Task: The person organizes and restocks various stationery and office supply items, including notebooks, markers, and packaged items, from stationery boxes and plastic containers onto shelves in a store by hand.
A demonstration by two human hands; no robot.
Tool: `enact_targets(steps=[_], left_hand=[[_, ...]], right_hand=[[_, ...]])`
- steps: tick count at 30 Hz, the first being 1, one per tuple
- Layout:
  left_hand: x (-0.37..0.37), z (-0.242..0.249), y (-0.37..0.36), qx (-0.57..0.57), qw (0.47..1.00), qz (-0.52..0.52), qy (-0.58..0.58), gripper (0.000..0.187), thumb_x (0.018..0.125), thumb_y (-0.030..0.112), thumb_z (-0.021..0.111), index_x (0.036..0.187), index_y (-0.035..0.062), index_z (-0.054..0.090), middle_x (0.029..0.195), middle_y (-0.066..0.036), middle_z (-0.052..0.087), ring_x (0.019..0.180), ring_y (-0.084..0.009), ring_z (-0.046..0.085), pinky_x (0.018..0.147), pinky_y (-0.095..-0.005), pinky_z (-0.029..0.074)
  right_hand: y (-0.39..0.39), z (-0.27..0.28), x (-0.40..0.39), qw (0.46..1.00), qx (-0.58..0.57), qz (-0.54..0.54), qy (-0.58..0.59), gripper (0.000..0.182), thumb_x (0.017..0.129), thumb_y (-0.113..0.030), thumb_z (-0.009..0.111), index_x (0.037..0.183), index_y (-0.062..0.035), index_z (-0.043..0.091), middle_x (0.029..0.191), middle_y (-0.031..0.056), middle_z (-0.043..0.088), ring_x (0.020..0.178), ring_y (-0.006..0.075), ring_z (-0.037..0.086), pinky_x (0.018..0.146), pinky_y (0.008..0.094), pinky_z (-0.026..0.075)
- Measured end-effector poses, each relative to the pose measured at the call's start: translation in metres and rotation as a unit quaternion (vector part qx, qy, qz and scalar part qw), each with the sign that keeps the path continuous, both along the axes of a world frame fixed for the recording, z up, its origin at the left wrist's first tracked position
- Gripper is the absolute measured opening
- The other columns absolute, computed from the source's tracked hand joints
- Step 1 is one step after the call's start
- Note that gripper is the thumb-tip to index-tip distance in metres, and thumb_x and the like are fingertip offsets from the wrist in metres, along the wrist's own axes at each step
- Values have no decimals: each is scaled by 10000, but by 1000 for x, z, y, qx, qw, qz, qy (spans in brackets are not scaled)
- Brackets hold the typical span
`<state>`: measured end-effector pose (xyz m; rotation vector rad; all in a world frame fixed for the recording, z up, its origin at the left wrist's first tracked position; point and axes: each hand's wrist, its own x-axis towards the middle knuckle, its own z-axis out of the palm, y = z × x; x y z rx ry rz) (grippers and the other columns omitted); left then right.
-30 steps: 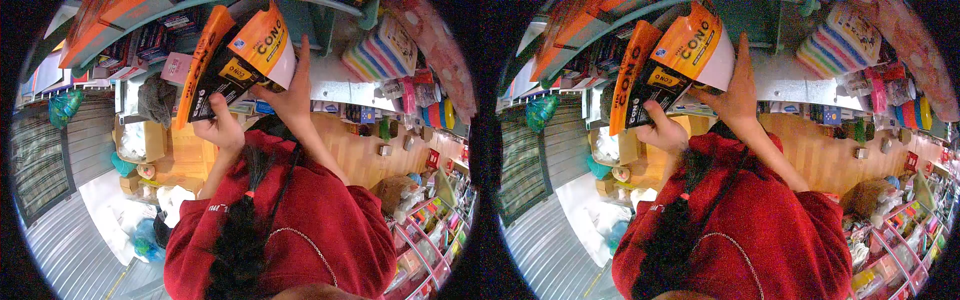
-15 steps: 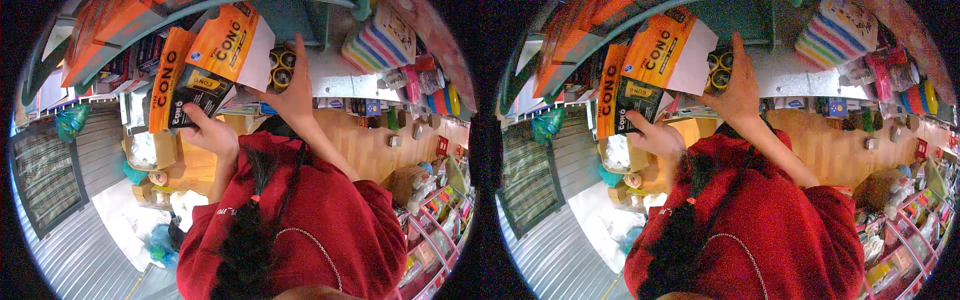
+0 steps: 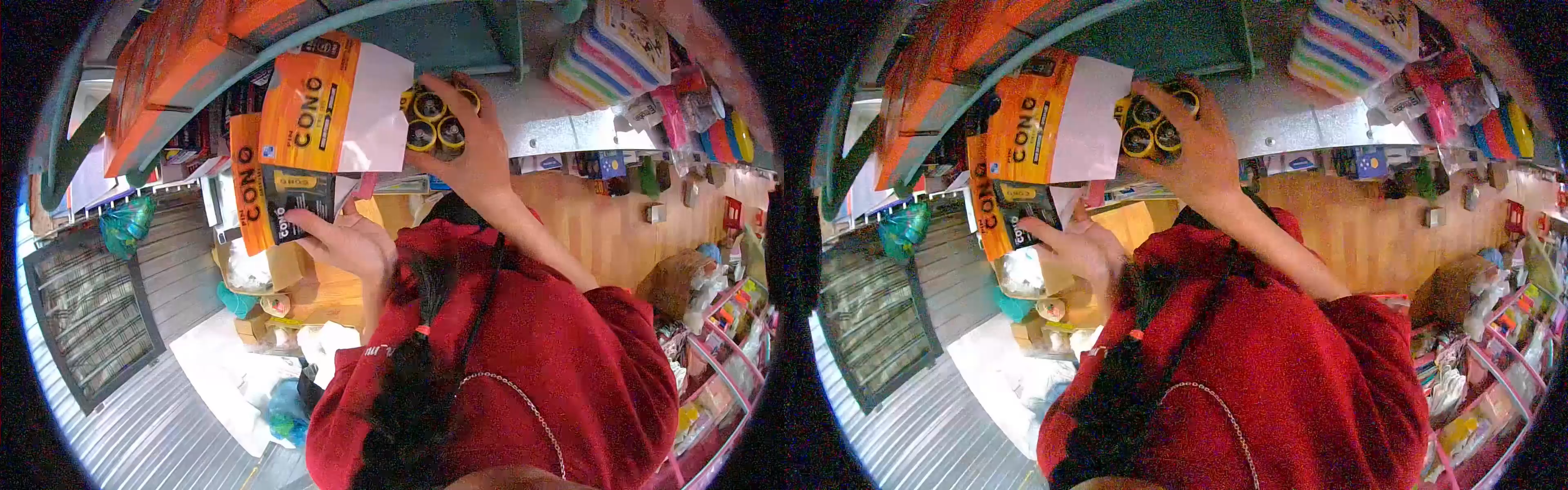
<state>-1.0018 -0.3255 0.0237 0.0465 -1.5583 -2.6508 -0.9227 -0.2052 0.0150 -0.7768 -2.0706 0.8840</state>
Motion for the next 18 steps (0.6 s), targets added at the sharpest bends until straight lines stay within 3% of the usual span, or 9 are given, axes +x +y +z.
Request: enact_targets(steps=[5,9,12,15,16,18], left_hand=[[2,-3,4,2,1000,3,-30,676,888,545,489,1347,73,334,1283,-116,476,964,-250,572,789,-369,510],[-2,-14,-3,12,999,-41,-21,729,886,610,416,1372,77,307,1287,-108,488,974,-240,578,803,-354,506],[-5,-23,-2,52,998,15,-10,616,932,515,414,1357,78,324,1321,-108,454,1128,-233,515,838,-350,499],[-2,-17,4,67,997,33,10,631,926,519,427,1350,60,337,1333,-118,447,1139,-231,510,904,-355,465],[-1,-15,3,54,997,32,-45,647,923,540,406,1379,90,317,1380,-102,404,1205,-233,460,1006,-390,386],[-4,-16,2,72,997,-1,-20,660,920,568,373,1401,122,294,1408,-82,373,1248,-231,416,1033,-402,356]], right_hand=[[1,3,1,997,69,-21,-37,731,562,-393,813,1237,-323,541,1307,263,392,1173,437,436,950,464,422],[7,-4,-1,996,84,2,9,738,555,-400,815,1237,-321,543,1331,266,364,1166,447,436,952,466,422],[8,-5,-1,996,86,7,16,748,551,-399,817,1242,-321,540,1338,264,358,1168,448,433,956,468,419],[10,-6,-1,996,82,16,12,754,549,-398,818,1244,-324,538,1340,261,359,1177,445,428,958,467,417],[9,-5,-1,997,71,18,14,752,549,-399,818,1244,-328,539,1342,260,358,1182,443,426,960,466,416],[8,-3,-1,997,78,18,11,739,553,-399,816,1238,-335,545,1346,256,356,1191,438,421,962,465,415]])
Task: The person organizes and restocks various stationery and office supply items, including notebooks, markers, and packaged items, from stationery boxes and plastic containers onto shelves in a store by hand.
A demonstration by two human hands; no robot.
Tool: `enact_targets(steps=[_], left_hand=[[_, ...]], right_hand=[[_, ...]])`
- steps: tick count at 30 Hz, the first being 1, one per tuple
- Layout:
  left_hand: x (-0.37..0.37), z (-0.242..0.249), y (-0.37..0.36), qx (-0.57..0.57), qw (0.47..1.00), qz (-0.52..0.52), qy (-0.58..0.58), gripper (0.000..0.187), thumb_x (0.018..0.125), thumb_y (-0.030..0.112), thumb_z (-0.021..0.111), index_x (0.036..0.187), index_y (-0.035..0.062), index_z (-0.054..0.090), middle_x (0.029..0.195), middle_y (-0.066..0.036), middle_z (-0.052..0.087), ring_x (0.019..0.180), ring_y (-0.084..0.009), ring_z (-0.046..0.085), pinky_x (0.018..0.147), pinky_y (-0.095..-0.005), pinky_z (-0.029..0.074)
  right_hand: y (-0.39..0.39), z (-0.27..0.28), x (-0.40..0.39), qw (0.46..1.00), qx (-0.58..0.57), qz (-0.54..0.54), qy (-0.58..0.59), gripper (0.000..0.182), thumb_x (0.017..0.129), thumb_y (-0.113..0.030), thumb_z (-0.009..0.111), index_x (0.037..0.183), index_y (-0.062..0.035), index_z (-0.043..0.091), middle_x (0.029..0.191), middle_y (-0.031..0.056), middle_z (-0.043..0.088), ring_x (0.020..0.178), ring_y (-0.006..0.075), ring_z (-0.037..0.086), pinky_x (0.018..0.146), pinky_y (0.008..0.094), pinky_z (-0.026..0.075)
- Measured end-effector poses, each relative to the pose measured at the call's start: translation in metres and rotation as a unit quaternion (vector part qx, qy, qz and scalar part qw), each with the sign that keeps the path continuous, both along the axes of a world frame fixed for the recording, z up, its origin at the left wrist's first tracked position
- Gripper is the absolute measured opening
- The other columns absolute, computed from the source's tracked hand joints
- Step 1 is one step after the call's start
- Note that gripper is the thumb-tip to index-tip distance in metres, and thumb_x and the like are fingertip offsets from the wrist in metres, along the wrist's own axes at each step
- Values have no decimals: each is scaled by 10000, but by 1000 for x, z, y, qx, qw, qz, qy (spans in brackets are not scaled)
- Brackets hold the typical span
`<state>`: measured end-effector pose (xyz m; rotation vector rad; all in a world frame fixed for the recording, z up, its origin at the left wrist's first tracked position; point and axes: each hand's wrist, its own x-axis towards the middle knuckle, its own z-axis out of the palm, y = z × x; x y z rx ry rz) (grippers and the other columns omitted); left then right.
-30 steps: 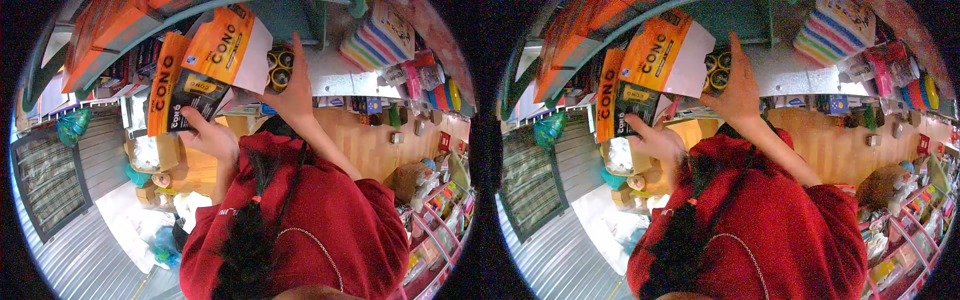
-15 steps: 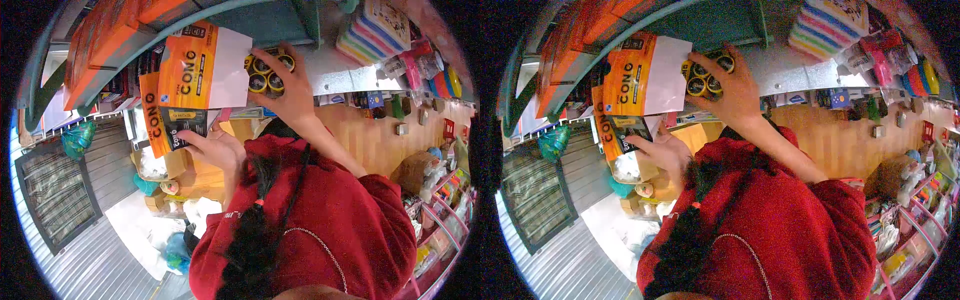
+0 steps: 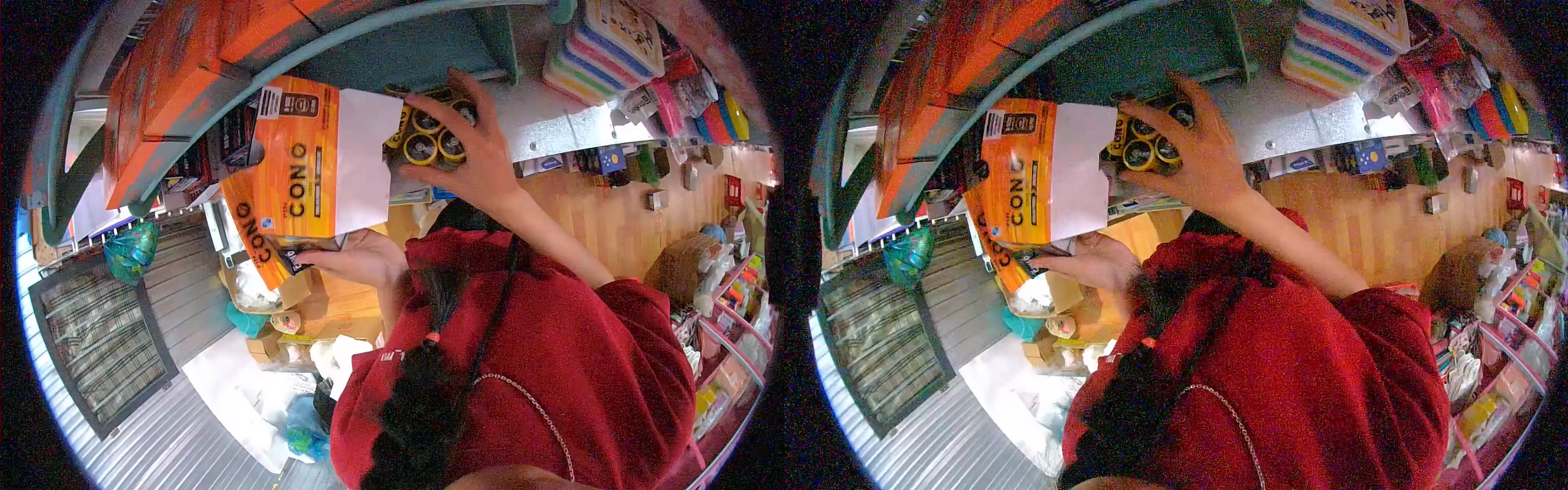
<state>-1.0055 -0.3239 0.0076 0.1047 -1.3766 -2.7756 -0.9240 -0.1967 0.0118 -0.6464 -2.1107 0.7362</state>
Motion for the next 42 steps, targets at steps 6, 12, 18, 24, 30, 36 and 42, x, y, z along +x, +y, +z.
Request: enact_targets(steps=[6,12,18,24,30,36,42], left_hand=[[-6,4,-9,-5,998,-51,-29,675,917,609,302,1429,171,262,1441,-52,329,1297,-240,357,1076,-417,295],[-16,-14,-25,32,997,-48,-58,550,942,454,404,1331,66,386,1324,-89,460,1201,-233,461,1017,-384,382],[-20,-18,-33,140,983,-67,-94,414,936,299,482,1224,2,474,1218,-102,553,1099,-210,546,935,-322,463],[-20,-23,-36,90,992,-54,-73,449,946,331,442,1274,24,448,1261,-106,523,1151,-236,507,957,-364,435],[-19,-27,-47,154,982,-112,6,430,915,307,518,1233,19,488,1180,-121,574,1006,-215,589,849,-312,505],[0,-10,-77,108,994,13,-2,524,884,351,546,1270,16,434,1205,-142,552,1032,-231,571,884,-326,474],[41,10,-115,24,998,-19,45,635,859,414,549,1311,10,360,1242,-170,516,1085,-249,538,924,-347,439]], right_hand=[[2,5,1,996,87,1,-28,683,556,-354,831,1195,-284,600,1370,188,360,1195,382,443,955,435,423],[5,4,0,989,140,6,-44,661,577,-392,803,1191,-251,606,1317,94,479,1170,351,460,964,431,405],[6,3,3,988,150,4,-45,710,562,-456,792,1196,-204,598,1298,87,495,1145,336,469,968,433,377],[8,-2,6,992,123,15,-15,860,514,-489,811,1246,-129,540,1301,149,476,1157,350,458,980,437,362],[10,-9,13,993,111,14,41,1052,553,-551,794,1336,5,366,1314,201,442,1207,359,417,1019,441,322],[19,-16,44,977,142,23,155,895,671,-559,719,1277,11,388,1276,241,459,1184,380,427,1013,462,314],[23,28,65,930,111,239,257,1063,661,-656,680,1316,89,297,1276,277,437,1201,368,440,1030,463,323]])
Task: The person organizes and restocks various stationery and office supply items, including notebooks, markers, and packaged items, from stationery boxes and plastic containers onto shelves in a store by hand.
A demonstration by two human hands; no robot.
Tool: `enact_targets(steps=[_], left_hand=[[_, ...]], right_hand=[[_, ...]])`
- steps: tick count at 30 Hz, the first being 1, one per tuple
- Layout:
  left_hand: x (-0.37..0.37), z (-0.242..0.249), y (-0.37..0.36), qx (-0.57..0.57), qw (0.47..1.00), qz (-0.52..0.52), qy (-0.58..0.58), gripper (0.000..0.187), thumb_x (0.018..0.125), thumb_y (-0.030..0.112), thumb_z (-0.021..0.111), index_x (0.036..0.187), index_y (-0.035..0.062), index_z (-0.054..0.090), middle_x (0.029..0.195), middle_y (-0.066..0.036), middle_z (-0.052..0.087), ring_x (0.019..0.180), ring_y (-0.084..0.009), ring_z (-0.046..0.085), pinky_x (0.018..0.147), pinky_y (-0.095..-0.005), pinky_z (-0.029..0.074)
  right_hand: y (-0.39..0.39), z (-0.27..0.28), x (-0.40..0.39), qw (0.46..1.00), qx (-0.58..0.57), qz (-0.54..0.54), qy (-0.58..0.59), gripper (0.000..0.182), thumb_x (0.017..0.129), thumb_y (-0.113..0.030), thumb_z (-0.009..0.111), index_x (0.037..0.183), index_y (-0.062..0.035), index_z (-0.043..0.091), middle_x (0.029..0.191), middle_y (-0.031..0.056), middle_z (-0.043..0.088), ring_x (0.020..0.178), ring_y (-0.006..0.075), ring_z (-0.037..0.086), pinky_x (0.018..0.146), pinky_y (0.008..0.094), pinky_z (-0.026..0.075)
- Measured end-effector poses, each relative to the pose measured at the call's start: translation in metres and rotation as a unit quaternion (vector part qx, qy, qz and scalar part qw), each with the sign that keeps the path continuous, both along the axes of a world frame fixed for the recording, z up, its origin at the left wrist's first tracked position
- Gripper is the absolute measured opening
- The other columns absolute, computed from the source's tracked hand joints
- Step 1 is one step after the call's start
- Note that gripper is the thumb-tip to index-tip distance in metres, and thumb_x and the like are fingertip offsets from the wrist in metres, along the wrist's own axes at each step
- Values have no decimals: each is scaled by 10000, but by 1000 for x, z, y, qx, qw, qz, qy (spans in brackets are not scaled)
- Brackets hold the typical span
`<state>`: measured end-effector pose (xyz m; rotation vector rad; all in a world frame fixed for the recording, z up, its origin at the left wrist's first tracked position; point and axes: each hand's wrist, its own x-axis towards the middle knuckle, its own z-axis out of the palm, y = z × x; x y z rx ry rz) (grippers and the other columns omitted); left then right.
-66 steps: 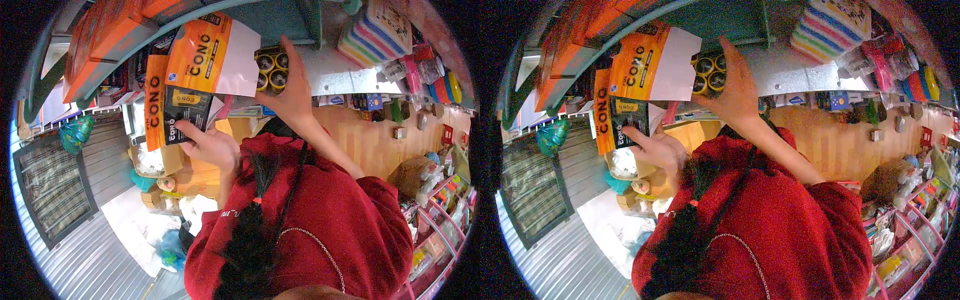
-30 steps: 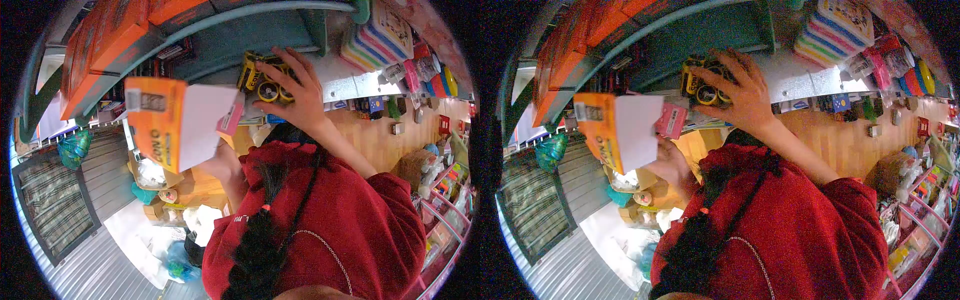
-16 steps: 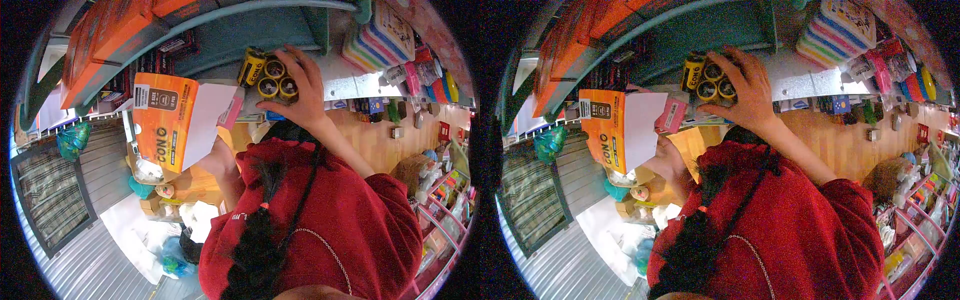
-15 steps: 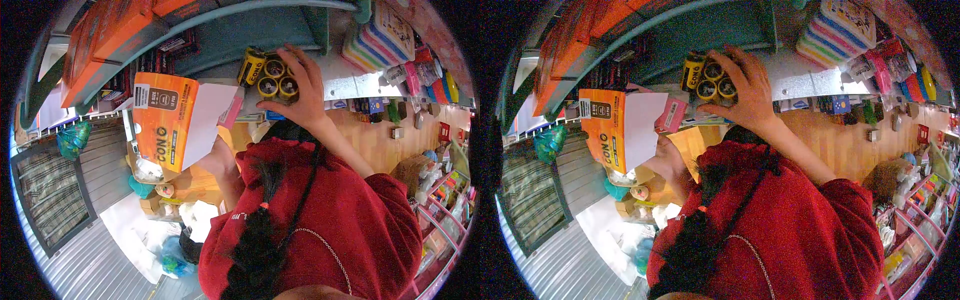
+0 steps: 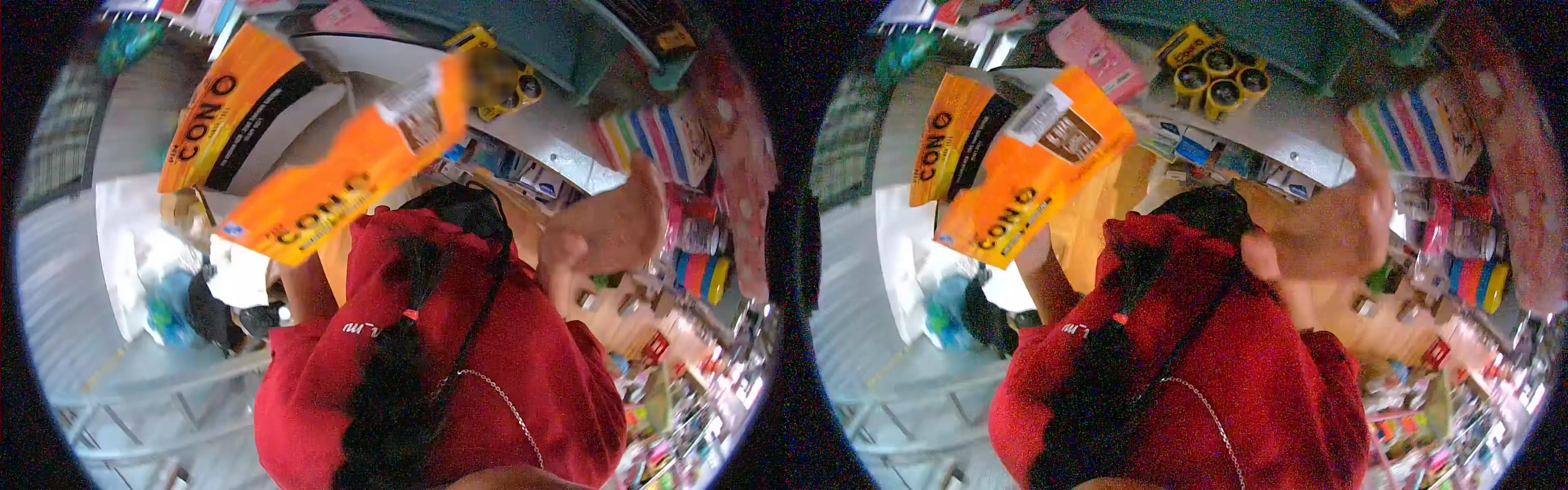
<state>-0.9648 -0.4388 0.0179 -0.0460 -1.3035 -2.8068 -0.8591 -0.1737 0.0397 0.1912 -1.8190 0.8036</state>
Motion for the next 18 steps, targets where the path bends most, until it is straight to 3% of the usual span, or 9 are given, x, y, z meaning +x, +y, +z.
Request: enact_targets(steps=[2,4,6,8,9,12,15,16,18], left_hand=[[16,4,-3,-29,999,-19,17,673,851,435,551,1325,8,335,1254,-179,504,1103,-256,526,937,-354,428],[30,7,0,-58,997,-41,36,711,843,456,552,1338,6,311,1266,-188,492,1121,-262,515,951,-361,416],[40,7,4,-88,993,-66,52,750,835,477,553,1352,4,286,1278,-198,479,1139,-268,504,964,-368,405],[46,9,9,-109,987,-92,72,789,827,498,554,1366,2,261,1290,-207,467,1156,-274,493,978,-375,393],[48,8,11,-118,984,-103,85,808,823,508,555,1373,1,249,1296,-212,461,1165,-277,487,984,-379,387],[53,9,21,-146,971,-147,122,867,810,539,557,1393,-2,211,1314,-225,443,1192,-287,470,1004,-389,370],[50,9,32,-162,953,-201,157,926,798,571,558,1413,-5,174,1332,-239,425,1218,-296,453,1024,-400,353],[50,10,35,-165,949,-217,160,946,794,581,559,1420,-6,162,1338,-244,419,1227,-299,448,1031,-403,347],[49,13,40,-163,940,-253,160,935,789,576,562,1411,-8,179,1328,-237,426,1218,-295,452,1026,-401,350]], right_hand=[[0,17,5,993,10,111,25,1108,629,-681,690,1323,85,289,1279,279,435,1196,372,446,1028,466,330],[-9,18,8,978,-57,198,-22,1175,573,-693,717,1339,78,272,1293,284,420,1204,376,438,1031,466,328],[-30,17,7,936,-192,257,-145,1267,491,-693,762,1362,69,248,1320,292,393,1226,380,416,1039,465,320],[-38,5,19,889,-223,323,-237,1361,413,-579,859,1406,58,179,1419,251,279,1299,343,337,1063,450,290],[-38,1,25,890,-185,311,-278,1372,407,-534,884,1416,52,162,1451,230,238,1323,328,306,1070,447,279],[-46,-7,36,904,-201,279,-254,1295,412,-437,907,1410,16,216,1450,198,269,1346,310,270,1099,427,219],[-40,-20,53,915,-214,235,-248,1266,433,-402,911,1411,8,220,1455,191,262,1346,301,270,1098,423,223],[-36,-17,58,937,-153,201,-240,1233,451,-371,911,1406,5,228,1452,178,268,1340,295,282,1094,419,235],[-37,-18,66,938,-194,175,-226,1223,451,-361,912,1404,-2,235,1444,170,281,1331,293,296,1089,416,246]])
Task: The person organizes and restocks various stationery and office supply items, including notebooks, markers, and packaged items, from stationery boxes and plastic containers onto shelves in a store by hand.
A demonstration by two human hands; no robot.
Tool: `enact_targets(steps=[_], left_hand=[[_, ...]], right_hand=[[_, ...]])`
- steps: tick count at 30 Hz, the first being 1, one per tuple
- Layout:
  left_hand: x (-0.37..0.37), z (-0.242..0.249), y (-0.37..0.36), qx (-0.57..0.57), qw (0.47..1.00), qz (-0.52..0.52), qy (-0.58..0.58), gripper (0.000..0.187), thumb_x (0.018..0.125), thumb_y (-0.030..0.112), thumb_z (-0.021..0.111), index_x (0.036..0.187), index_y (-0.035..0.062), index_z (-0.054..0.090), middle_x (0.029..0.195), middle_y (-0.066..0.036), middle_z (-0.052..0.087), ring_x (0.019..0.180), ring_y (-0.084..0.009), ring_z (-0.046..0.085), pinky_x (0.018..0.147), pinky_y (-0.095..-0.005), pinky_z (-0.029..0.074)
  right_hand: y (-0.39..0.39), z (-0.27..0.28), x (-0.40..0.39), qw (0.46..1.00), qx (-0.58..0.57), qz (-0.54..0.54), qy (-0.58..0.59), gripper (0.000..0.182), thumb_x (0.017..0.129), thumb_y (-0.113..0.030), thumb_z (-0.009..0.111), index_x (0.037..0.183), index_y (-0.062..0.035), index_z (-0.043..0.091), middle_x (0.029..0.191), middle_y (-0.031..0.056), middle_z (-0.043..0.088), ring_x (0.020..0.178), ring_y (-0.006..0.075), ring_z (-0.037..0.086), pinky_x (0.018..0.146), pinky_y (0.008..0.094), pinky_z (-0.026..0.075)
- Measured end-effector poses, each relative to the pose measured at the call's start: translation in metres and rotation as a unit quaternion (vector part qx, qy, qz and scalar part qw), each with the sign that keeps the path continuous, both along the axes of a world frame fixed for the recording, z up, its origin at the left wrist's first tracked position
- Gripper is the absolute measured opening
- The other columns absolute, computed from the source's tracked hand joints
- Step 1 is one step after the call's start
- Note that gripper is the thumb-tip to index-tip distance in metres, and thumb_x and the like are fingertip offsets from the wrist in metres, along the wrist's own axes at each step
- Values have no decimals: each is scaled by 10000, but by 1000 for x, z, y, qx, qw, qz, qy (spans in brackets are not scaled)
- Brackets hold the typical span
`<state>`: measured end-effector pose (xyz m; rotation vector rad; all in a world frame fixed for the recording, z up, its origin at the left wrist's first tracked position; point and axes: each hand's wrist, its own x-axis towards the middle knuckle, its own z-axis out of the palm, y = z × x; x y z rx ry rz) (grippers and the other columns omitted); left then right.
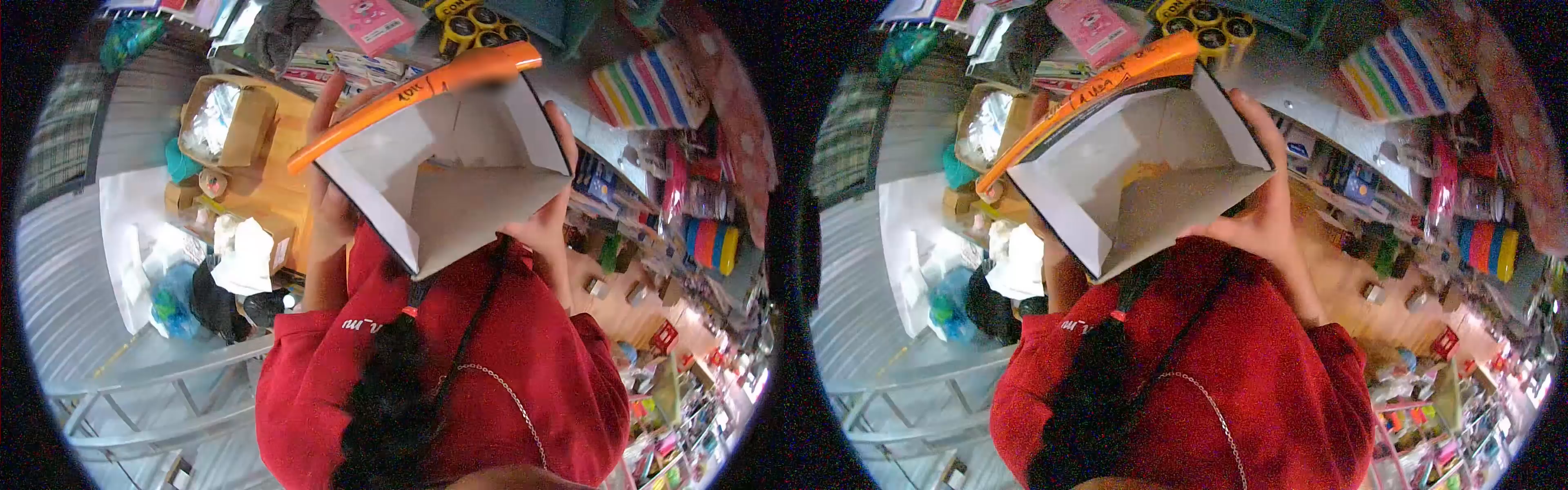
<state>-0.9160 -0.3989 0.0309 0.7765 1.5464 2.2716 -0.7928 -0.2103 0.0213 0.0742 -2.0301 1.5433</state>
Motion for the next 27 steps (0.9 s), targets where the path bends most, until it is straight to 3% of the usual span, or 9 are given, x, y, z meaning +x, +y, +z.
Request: enact_targets(steps=[5,12,15,18,19,27], left_hand=[[5,8,3,-10,996,-59,-61,907,777,562,569,1388,-11,221,1302,-220,444,1193,-284,464,1011,-395,358],[14,14,4,-23,979,-123,-159,870,760,543,580,1356,-15,279,1267,-195,469,1159,-270,480,991,-386,370],[17,15,7,-27,971,-144,-191,855,753,535,584,1343,-17,304,1252,-185,479,1145,-263,487,983,-382,375],[24,16,12,-30,963,-156,-220,840,746,527,588,1329,-19,330,1237,-174,490,1130,-257,494,974,-379,380],[26,16,15,-32,961,-159,-226,835,743,524,590,1324,-20,338,1232,-171,494,1126,-255,496,972,-377,382],[56,13,50,-58,964,-194,-172,785,717,505,621,1276,-12,429,1210,-142,513,1132,-219,486,967,-325,354]], right_hand=[[-7,-6,20,996,4,-84,8,1170,479,-321,907,1402,-25,253,1427,157,307,1316,296,319,1081,421,260],[-38,-8,47,989,-48,-137,-22,1179,553,-301,881,1440,-35,151,1467,198,244,1341,315,290,1095,429,233],[-58,-2,46,957,-170,-236,-8,1096,659,-369,813,1452,-43,129,1449,204,279,1334,313,302,1087,423,245],[-58,-2,65,935,-213,-278,-48,956,793,-520,642,1457,-60,132,1440,189,307,1324,297,317,1074,416,267],[-57,-2,71,928,-231,-286,-63,944,792,-529,634,1452,-66,143,1433,180,314,1315,295,324,1060,416,277],[-45,-12,118,817,-557,-142,-46,861,789,-607,569,1408,-108,239,1380,108,369,1242,275,382,946,420,361]])
